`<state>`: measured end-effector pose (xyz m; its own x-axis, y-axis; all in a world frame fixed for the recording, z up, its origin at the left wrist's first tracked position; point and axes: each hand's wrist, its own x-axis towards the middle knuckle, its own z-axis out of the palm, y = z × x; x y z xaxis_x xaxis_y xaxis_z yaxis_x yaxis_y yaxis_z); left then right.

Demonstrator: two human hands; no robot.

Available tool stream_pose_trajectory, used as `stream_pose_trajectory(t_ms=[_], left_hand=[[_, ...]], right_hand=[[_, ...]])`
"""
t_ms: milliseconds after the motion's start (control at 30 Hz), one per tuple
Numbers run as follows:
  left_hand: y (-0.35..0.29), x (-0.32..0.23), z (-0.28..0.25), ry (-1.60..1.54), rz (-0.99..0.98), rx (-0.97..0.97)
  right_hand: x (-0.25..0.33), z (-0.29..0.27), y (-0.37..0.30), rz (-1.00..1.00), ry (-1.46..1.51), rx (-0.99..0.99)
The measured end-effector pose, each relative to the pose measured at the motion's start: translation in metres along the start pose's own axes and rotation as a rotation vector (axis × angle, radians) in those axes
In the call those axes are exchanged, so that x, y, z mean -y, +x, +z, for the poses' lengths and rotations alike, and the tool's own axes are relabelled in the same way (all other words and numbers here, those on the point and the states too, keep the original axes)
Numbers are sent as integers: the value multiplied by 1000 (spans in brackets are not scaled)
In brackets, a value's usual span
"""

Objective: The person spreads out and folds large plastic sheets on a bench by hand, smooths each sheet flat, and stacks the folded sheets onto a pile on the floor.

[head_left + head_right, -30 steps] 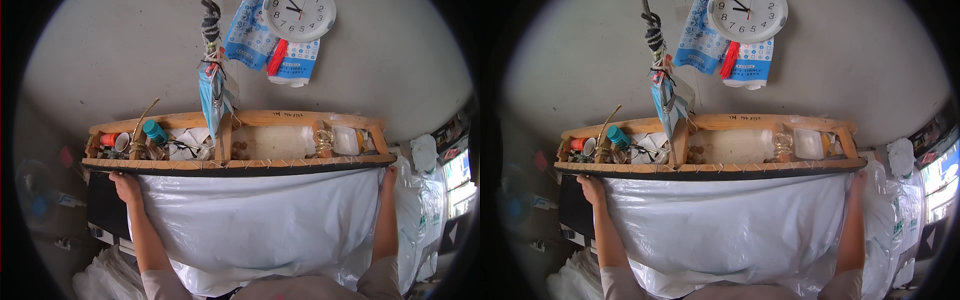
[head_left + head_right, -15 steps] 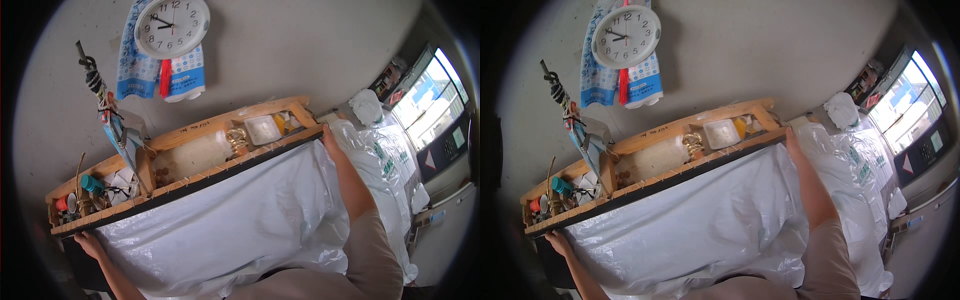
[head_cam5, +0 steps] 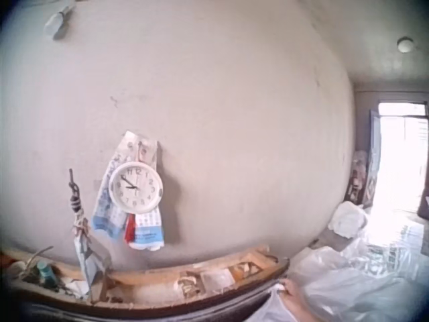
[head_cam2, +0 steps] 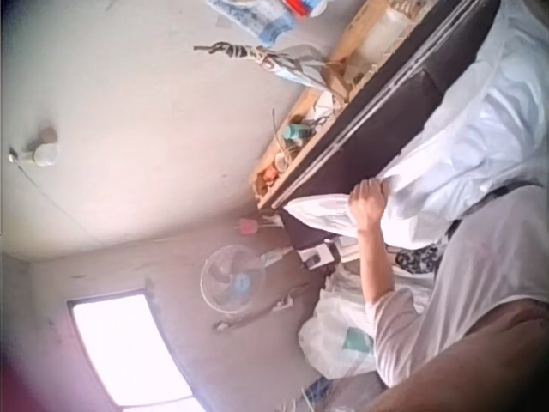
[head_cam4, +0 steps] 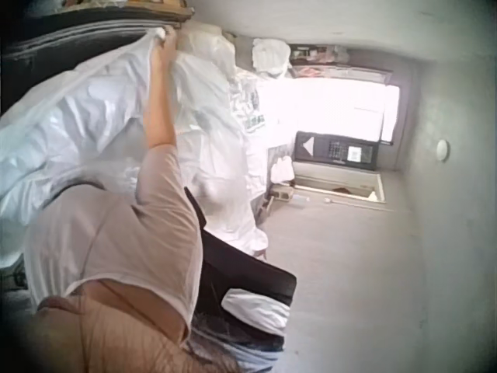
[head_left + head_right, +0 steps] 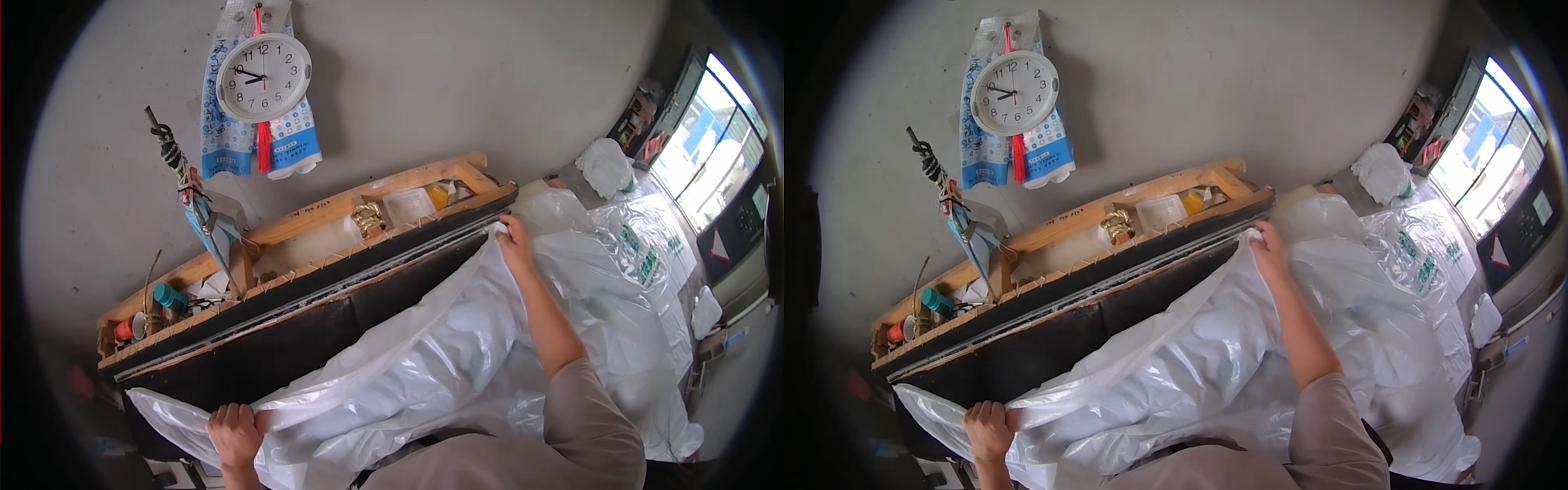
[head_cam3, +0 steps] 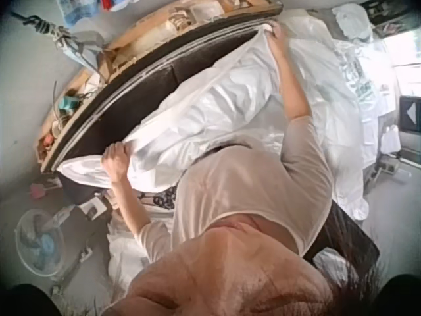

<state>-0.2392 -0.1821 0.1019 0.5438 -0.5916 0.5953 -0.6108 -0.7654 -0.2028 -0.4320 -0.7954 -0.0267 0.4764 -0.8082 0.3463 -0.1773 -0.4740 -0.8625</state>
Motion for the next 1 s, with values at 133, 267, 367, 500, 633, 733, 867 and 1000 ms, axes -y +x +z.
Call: stream_pose_trajectory(t_ms=[133,267,367,500,633,733,867,1000], left_hand=[[-76,82,6,73,-744,496],[-52,23,8,-402,-623,242],[38,-161,3,-732,-108,293],[28,-190,36,-1159,-609,421],[-28,-16,61,-545,-765,181],[-65,57,48,-76,-824,48],[-65,57,60,-19,-833,96],[-65,66,80,-100,-888,146]], right_hand=[[115,56,-107,118,319,471],[186,90,-208,128,576,640],[189,98,-206,190,504,585],[211,53,-174,-492,-279,463],[194,-3,-206,-710,-699,603],[215,6,-234,-715,-213,943],[246,71,-223,-737,24,653],[228,137,-238,-1028,48,884]])
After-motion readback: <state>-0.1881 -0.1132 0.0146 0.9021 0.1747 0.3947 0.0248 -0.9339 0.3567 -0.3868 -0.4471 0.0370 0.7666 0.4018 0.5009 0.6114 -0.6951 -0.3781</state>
